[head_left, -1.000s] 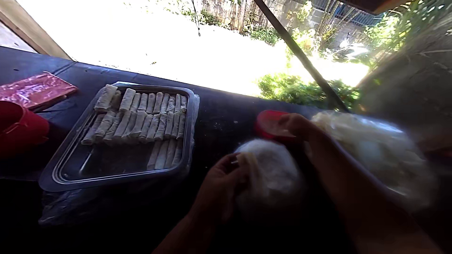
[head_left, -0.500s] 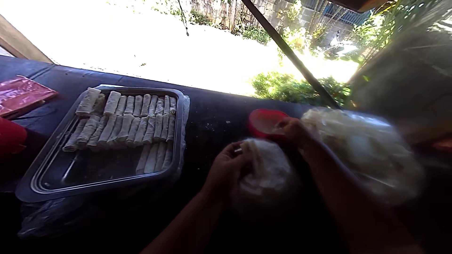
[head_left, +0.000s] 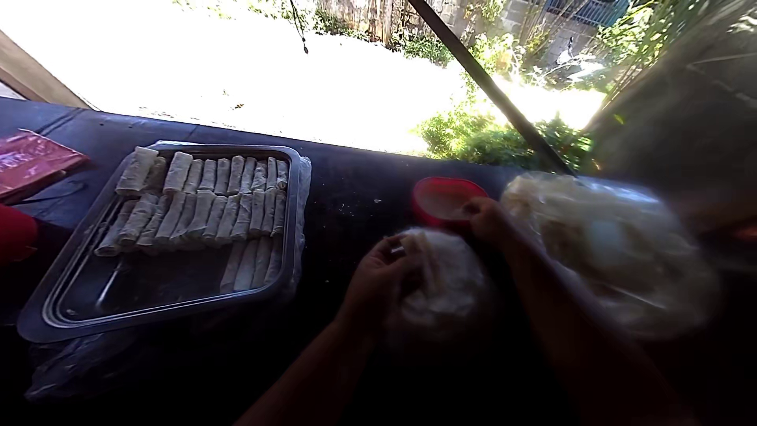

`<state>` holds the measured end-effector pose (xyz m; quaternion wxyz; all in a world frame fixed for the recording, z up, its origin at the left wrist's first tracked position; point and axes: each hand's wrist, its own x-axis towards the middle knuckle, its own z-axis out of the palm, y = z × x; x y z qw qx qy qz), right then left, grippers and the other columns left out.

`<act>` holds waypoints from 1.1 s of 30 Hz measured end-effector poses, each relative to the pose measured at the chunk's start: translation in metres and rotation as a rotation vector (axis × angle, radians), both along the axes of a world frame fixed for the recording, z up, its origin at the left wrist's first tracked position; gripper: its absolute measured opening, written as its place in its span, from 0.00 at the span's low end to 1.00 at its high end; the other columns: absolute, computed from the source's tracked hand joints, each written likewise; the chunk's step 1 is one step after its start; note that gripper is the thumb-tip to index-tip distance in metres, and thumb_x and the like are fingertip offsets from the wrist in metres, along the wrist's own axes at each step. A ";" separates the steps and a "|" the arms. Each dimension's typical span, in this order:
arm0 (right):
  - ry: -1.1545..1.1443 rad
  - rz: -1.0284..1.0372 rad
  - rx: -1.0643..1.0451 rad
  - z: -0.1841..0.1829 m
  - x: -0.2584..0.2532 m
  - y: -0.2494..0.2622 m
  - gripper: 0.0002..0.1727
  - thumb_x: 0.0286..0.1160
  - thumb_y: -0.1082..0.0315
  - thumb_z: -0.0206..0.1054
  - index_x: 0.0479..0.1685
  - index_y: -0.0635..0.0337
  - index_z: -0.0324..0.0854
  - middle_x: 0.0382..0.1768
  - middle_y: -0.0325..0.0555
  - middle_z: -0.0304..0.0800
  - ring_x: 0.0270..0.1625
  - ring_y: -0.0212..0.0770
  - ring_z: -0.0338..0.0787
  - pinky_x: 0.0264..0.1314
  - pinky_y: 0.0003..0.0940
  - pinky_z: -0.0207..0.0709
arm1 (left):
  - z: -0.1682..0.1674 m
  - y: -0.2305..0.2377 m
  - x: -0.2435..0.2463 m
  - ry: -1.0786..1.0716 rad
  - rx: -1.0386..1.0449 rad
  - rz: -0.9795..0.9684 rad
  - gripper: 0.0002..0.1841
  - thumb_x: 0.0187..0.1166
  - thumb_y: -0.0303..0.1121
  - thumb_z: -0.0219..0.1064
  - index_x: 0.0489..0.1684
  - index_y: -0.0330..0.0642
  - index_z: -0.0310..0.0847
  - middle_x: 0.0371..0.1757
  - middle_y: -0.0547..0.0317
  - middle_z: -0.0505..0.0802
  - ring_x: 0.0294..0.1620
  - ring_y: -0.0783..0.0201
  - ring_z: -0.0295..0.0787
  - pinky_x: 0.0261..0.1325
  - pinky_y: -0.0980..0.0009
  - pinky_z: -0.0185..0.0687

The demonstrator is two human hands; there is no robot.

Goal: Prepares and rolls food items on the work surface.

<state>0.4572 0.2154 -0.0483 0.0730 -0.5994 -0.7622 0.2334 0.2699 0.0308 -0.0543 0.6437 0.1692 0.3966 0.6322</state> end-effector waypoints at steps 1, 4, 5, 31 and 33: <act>0.011 0.007 0.012 -0.001 0.000 0.000 0.14 0.82 0.73 0.58 0.53 0.55 0.90 0.54 0.55 0.90 0.62 0.55 0.88 0.64 0.63 0.79 | 0.000 -0.001 0.000 -0.001 0.001 0.000 0.19 0.80 0.18 0.65 0.69 0.31 0.74 0.52 0.34 0.92 0.49 0.44 0.96 0.53 0.49 0.94; 0.080 0.003 0.013 0.001 0.000 -0.001 0.15 0.82 0.74 0.57 0.52 0.55 0.90 0.52 0.53 0.90 0.58 0.52 0.88 0.61 0.61 0.80 | 0.000 -0.001 0.000 -0.004 0.000 0.002 0.19 0.80 0.18 0.65 0.68 0.31 0.74 0.52 0.35 0.92 0.49 0.44 0.96 0.52 0.50 0.94; 0.136 -0.011 -0.002 0.003 0.000 -0.003 0.15 0.82 0.75 0.56 0.53 0.55 0.89 0.48 0.51 0.91 0.54 0.49 0.89 0.57 0.57 0.81 | 0.000 -0.002 0.000 -0.002 0.000 0.002 0.19 0.80 0.18 0.65 0.68 0.31 0.74 0.53 0.35 0.92 0.49 0.44 0.95 0.52 0.50 0.95; 0.243 0.513 0.748 0.003 0.005 -0.135 0.24 0.77 0.74 0.56 0.58 0.36 0.92 0.48 0.37 0.89 0.54 0.38 0.85 0.62 0.42 0.75 | 0.001 -0.010 -0.006 0.026 0.051 -0.026 0.19 0.79 0.19 0.67 0.67 0.31 0.76 0.52 0.38 0.93 0.48 0.48 0.96 0.51 0.53 0.95; 0.237 0.530 0.747 0.000 0.009 -0.141 0.25 0.78 0.73 0.55 0.62 0.34 0.90 0.49 0.37 0.87 0.53 0.37 0.83 0.62 0.41 0.74 | 0.002 -0.010 -0.006 0.011 0.050 -0.028 0.19 0.78 0.18 0.66 0.68 0.32 0.75 0.51 0.38 0.93 0.48 0.48 0.96 0.51 0.53 0.95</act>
